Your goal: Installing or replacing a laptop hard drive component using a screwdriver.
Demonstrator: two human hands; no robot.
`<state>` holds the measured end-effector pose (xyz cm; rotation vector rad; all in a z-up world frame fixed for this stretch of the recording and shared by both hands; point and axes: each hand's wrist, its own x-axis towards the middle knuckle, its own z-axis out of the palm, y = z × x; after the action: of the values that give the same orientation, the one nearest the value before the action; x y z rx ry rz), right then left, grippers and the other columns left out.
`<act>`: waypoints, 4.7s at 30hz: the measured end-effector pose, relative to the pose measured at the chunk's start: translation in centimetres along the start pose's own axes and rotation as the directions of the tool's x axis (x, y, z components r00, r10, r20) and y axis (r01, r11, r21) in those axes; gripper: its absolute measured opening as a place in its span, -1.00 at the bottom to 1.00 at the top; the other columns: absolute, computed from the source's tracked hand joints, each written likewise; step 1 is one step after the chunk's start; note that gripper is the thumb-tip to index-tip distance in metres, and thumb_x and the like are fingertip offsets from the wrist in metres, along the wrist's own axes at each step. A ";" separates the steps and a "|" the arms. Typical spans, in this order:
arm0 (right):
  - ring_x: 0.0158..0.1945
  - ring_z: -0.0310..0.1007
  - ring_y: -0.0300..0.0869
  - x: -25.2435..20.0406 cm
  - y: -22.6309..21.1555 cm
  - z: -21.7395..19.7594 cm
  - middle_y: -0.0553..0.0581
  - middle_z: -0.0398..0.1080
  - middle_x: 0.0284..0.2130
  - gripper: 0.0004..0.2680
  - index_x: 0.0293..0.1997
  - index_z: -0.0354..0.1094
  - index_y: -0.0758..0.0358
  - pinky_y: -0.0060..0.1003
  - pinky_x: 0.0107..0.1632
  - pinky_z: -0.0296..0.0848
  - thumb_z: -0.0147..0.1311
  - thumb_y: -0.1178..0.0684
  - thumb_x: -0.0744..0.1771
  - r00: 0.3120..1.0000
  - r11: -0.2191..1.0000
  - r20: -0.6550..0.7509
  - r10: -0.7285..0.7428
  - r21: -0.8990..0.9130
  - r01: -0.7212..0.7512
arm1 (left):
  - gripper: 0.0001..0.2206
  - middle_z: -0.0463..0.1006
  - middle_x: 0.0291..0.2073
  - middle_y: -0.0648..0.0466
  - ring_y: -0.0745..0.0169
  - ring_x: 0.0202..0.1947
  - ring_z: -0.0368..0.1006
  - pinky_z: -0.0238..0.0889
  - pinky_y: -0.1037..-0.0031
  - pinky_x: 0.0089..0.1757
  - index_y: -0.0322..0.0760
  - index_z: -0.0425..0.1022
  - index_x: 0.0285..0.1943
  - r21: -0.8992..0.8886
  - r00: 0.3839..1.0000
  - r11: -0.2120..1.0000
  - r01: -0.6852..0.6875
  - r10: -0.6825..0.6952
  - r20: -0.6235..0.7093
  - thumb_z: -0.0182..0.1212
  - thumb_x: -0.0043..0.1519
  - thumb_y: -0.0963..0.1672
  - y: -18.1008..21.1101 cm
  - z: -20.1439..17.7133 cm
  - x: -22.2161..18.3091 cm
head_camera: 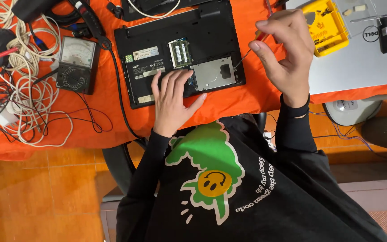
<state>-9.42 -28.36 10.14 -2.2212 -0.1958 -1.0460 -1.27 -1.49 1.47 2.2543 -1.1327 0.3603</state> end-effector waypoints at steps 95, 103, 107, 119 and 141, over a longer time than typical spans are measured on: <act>0.03 0.47 -0.04 0.4 4.2 0.0 0.24 0.46 -0.09 -0.84 0.22 0.39 0.40 -0.27 0.05 0.39 0.19 0.21 0.50 0.972 0.948 0.102 -0.212 0.263 0.179 | -0.37 0.18 0.37 -0.20 -0.16 0.46 0.01 -0.44 -0.17 0.42 -0.29 0.07 0.33 0.021 0.928 0.939 0.344 -0.336 -0.162 0.28 0.08 -0.16 0.8 2.2 1.3; 0.04 0.44 -0.02 0.6 4.5 0.0 0.23 0.47 -0.10 -0.84 0.23 0.39 0.40 -0.26 0.10 0.39 0.19 0.22 0.50 0.966 0.946 0.097 -0.238 0.251 0.208 | -0.38 0.15 0.44 -0.19 -0.15 0.53 -0.03 -0.56 -0.16 0.48 -0.28 0.07 0.33 -0.102 0.935 0.939 0.329 -0.339 -0.101 0.27 0.09 -0.16 0.0 2.1 0.8; 0.03 0.46 -0.04 0.6 4.4 0.0 0.22 0.47 -0.12 -0.84 0.23 0.39 0.39 -0.27 0.10 0.38 0.19 0.24 0.50 0.966 0.944 0.101 -0.236 0.258 0.204 | -0.38 0.17 0.43 -0.18 -0.15 0.52 -0.02 -0.57 -0.15 0.47 -0.27 0.10 0.32 -0.074 0.925 0.933 0.351 -0.358 -0.128 0.28 0.06 -0.17 0.3 2.3 1.1; 0.07 0.38 -0.02 1.0 3.6 0.2 0.27 0.50 -0.05 -0.83 0.23 0.37 0.45 -0.24 0.10 0.40 0.10 0.27 0.48 0.976 0.955 0.076 -0.206 0.232 0.184 | -0.40 0.26 0.40 -0.08 -0.06 0.49 0.08 -0.42 -0.15 0.51 -0.31 0.11 0.35 -0.064 0.930 0.953 0.296 -0.303 -0.207 0.25 0.12 -0.15 0.5 2.8 0.5; 0.12 0.42 0.04 0.2 2.5 1.1 0.38 0.35 0.03 -0.79 0.21 0.30 0.42 -0.16 0.11 0.46 0.05 0.20 0.43 0.984 0.946 0.014 -0.176 0.280 0.165 | -0.34 0.33 0.35 -0.02 -0.02 0.42 0.13 -0.37 -0.23 0.40 -0.24 0.41 0.40 0.176 0.993 0.978 0.109 -0.100 -0.064 0.31 0.27 0.19 2.3 1.8 0.6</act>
<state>-7.53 -29.61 8.50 -1.9962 -0.5287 -0.9986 -2.75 -4.07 1.23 2.4336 -0.9833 0.4955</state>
